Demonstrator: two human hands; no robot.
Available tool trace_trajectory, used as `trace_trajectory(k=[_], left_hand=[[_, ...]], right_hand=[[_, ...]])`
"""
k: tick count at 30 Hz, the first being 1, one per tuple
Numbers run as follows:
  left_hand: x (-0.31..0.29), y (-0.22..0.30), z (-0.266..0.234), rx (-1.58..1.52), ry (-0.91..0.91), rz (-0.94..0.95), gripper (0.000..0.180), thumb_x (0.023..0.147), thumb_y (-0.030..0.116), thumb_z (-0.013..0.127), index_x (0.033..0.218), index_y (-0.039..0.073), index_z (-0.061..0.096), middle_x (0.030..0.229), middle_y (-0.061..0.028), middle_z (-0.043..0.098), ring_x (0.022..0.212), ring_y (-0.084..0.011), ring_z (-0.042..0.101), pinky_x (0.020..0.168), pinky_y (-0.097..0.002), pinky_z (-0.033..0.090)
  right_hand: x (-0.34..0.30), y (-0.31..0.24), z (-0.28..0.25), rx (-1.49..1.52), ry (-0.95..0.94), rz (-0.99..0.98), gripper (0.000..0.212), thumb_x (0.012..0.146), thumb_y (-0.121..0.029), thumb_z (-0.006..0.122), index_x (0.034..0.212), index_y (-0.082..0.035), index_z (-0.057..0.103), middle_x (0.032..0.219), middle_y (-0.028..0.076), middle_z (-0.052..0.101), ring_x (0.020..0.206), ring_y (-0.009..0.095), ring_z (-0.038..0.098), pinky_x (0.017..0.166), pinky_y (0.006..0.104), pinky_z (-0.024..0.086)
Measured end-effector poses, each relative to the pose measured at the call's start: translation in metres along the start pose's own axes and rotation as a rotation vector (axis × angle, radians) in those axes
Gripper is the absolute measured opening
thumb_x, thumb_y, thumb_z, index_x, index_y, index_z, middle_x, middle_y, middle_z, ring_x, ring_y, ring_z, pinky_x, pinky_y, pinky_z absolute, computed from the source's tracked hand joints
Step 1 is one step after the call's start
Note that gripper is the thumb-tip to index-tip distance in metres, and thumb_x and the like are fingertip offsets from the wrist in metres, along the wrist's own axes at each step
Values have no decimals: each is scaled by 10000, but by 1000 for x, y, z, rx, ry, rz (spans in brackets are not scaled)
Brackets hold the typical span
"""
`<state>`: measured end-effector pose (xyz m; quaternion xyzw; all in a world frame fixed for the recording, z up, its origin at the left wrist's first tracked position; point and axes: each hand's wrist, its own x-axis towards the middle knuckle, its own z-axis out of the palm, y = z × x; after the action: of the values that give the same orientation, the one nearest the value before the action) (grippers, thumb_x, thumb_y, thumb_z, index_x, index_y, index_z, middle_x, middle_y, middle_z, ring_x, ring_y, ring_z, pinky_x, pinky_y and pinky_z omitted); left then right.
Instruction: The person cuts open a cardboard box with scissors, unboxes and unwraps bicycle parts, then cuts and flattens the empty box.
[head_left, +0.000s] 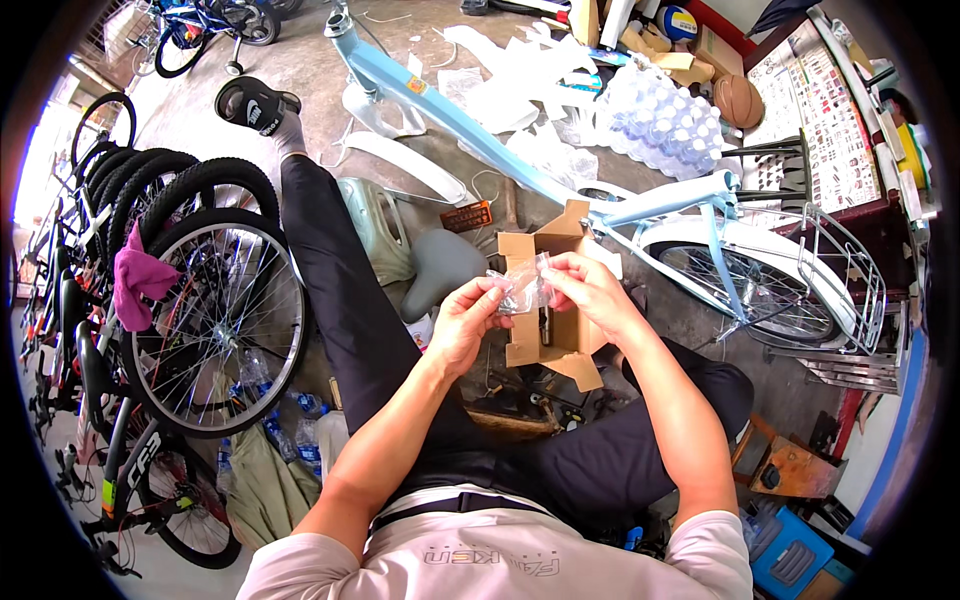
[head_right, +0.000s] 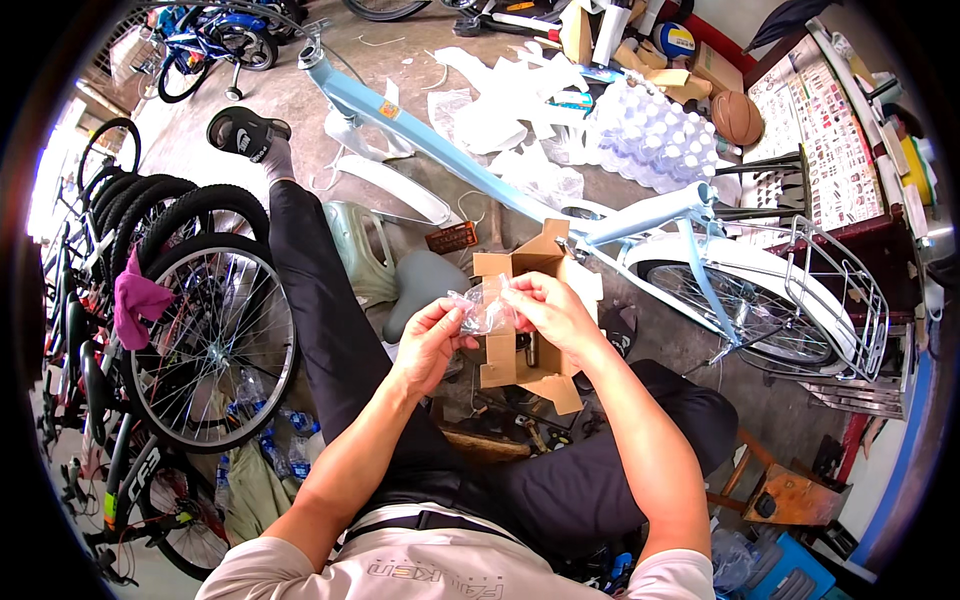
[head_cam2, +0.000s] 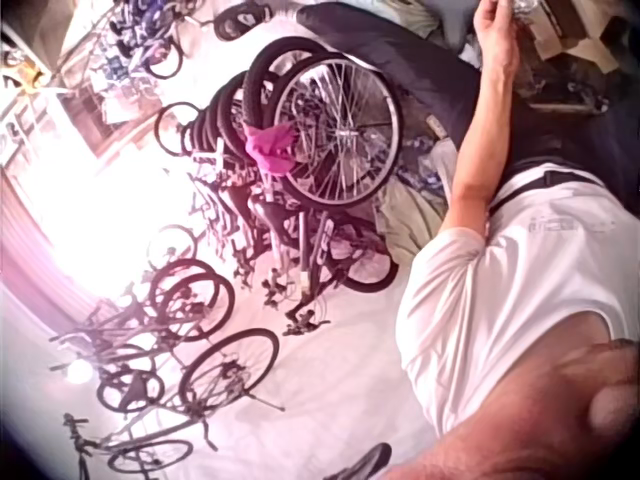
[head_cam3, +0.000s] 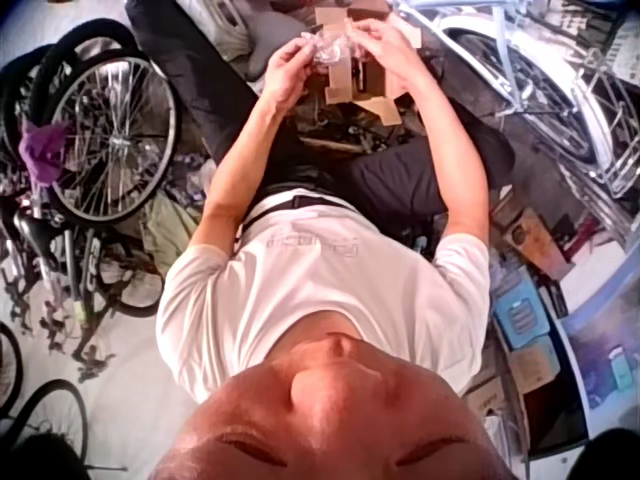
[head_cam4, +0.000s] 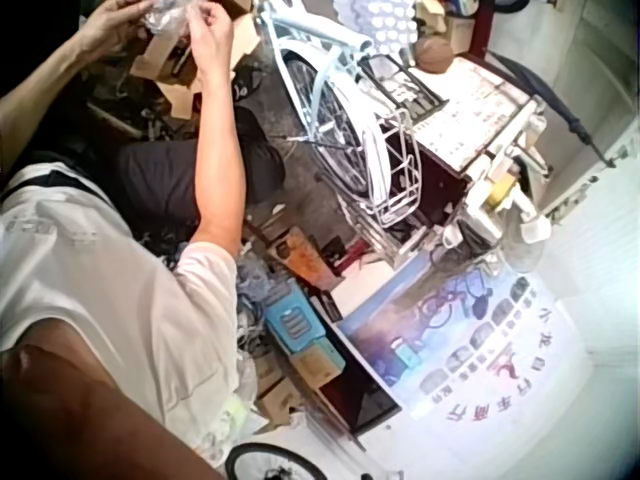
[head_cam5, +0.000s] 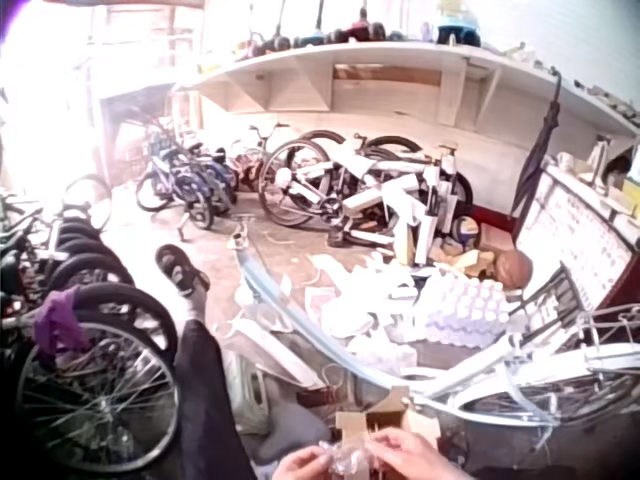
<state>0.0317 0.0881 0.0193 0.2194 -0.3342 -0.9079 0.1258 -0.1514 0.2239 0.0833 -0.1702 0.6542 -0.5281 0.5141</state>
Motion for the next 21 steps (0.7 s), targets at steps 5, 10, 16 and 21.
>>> trace_trajectory(k=[5,10,16,21], left_hand=[[3,-5,-6,-28,-10,-21,226,1058,199,574,1182,40,679,1103,-50,715,969,-150,680,802,-339,568],[1,0,-8,-39,-25,-53,273,1053,197,578,1239,17,663,1112,-76,721,995,-176,689,816,-339,568],[10,-14,10,129,-53,-40,306,994,173,670,1247,1,647,1130,-74,702,991,-171,683,813,-318,562],[-5,-12,-23,192,70,-135,281,956,77,677,1220,4,618,1089,-93,688,911,-164,681,790,-297,573]], right_hand=[[4,10,-2,-111,3,-10,239,975,-243,690,1020,-9,667,873,19,670,754,80,618,704,247,507],[9,13,-2,-175,85,-79,213,961,-212,706,966,-3,665,844,24,676,751,84,632,699,254,509],[0,21,-16,-483,277,-239,176,898,-162,728,994,-16,705,881,67,727,823,147,686,750,309,549],[25,37,21,-496,298,-343,227,827,-288,754,869,-65,758,770,166,715,732,314,706,655,423,526]])
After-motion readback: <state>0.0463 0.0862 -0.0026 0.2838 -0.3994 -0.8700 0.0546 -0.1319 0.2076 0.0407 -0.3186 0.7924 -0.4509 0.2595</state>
